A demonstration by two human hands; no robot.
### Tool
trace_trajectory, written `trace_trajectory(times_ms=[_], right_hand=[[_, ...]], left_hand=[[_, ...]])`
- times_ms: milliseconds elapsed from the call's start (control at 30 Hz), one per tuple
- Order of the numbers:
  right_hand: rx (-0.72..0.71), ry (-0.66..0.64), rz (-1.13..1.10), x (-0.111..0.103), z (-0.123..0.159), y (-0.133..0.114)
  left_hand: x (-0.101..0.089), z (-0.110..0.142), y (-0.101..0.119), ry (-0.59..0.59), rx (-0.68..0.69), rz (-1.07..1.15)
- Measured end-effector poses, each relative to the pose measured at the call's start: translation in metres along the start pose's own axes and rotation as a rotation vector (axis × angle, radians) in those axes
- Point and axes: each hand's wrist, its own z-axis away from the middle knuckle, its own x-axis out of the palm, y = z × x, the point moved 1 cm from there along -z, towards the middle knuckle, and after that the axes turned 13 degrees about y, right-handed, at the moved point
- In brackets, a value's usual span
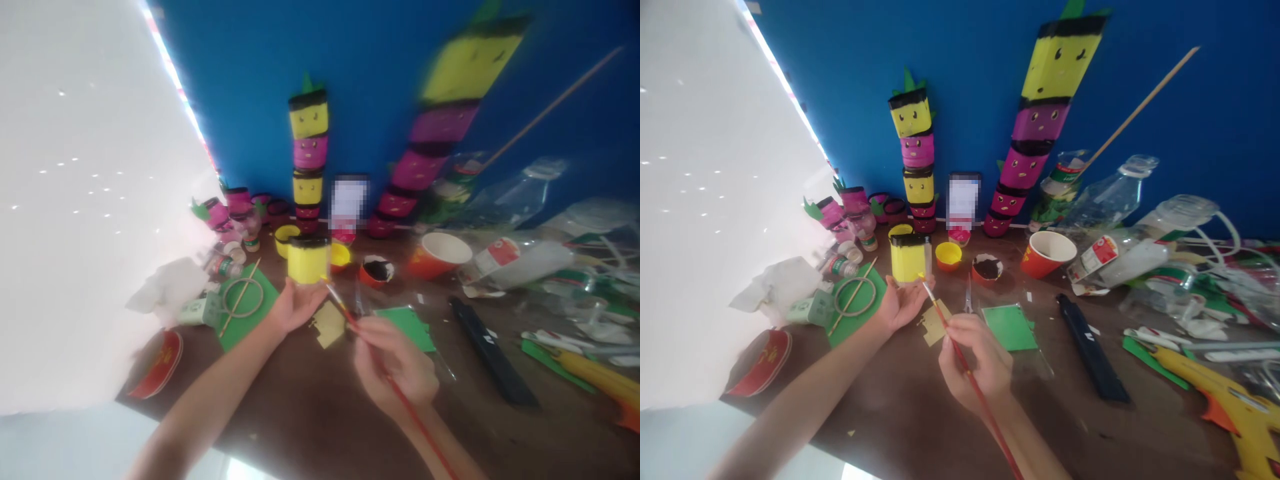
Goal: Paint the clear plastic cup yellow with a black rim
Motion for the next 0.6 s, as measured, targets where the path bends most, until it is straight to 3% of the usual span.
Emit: trace_trajectory(times_ms=[600], right_hand=[[-0.001,-0.032,-0.024,-0.0017,-0.0026,-0.0028]], left_hand=[[-0.0034,-0.0024,0.0009,-0.026,0.026,-0.009]])
